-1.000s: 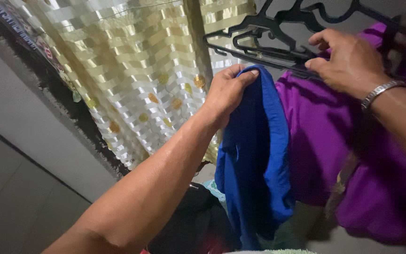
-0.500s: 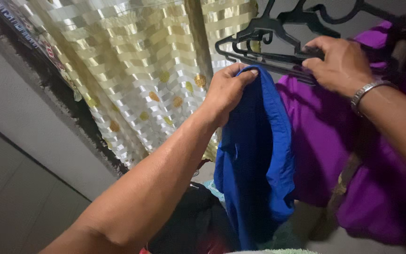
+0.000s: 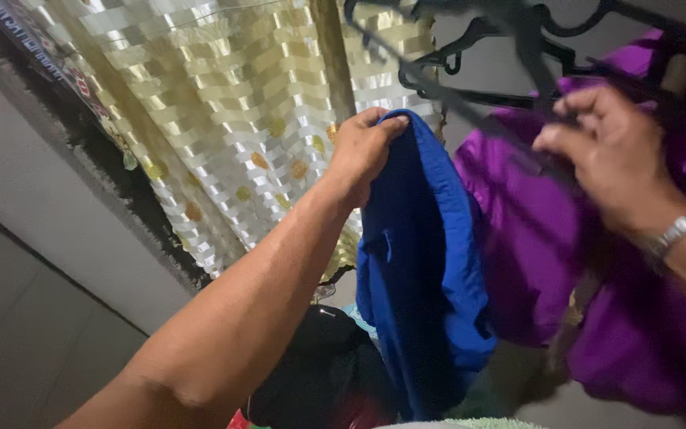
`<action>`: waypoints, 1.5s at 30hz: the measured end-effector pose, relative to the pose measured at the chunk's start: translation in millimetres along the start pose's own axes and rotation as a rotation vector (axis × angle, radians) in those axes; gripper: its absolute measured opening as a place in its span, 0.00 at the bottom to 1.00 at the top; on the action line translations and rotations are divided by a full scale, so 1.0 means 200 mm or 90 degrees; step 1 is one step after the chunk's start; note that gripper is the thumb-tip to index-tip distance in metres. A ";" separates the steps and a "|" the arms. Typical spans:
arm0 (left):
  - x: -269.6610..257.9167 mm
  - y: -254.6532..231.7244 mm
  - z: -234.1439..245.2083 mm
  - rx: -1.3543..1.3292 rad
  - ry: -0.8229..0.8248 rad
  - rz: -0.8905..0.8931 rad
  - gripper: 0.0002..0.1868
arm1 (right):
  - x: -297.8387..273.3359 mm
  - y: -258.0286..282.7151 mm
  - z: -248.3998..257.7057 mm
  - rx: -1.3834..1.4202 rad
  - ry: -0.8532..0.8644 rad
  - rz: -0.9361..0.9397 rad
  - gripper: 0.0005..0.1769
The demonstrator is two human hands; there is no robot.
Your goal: The person places a purple vest, a blue shirt, and a black jacket onto hangers and hangs them one at a time on a wooden pole rack. The person buttons the blue shirt and zips the black jacket before placing them on the hangers.
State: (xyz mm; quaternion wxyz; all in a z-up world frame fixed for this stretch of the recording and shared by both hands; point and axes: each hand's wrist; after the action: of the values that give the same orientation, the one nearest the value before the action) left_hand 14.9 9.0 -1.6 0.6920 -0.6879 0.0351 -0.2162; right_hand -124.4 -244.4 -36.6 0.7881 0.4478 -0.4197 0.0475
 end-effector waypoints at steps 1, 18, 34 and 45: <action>0.02 0.02 0.00 0.001 0.001 0.006 0.07 | -0.04 0.02 0.02 0.051 0.045 -0.100 0.18; -0.01 0.05 0.02 -0.233 0.080 0.154 0.01 | -0.11 0.12 -0.04 0.180 0.213 -0.206 0.15; -0.14 0.06 0.13 -0.101 0.038 0.084 0.03 | 0.15 0.44 -0.21 0.218 0.243 -0.255 0.12; 0.03 0.37 0.64 0.049 -0.227 -0.018 0.06 | 0.07 0.38 -0.09 0.192 0.303 -0.234 0.33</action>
State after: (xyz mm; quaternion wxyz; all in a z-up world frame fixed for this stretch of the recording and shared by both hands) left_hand 83.1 124.0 -64.4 0.7103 -0.6884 -0.1060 -0.1017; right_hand -138.3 -190.3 18.6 0.7844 0.6037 -0.1243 0.0694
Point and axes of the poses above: each hand's wrist, its own x-axis towards the middle knuckle, its own z-axis out of the back of the hand, y = z × x
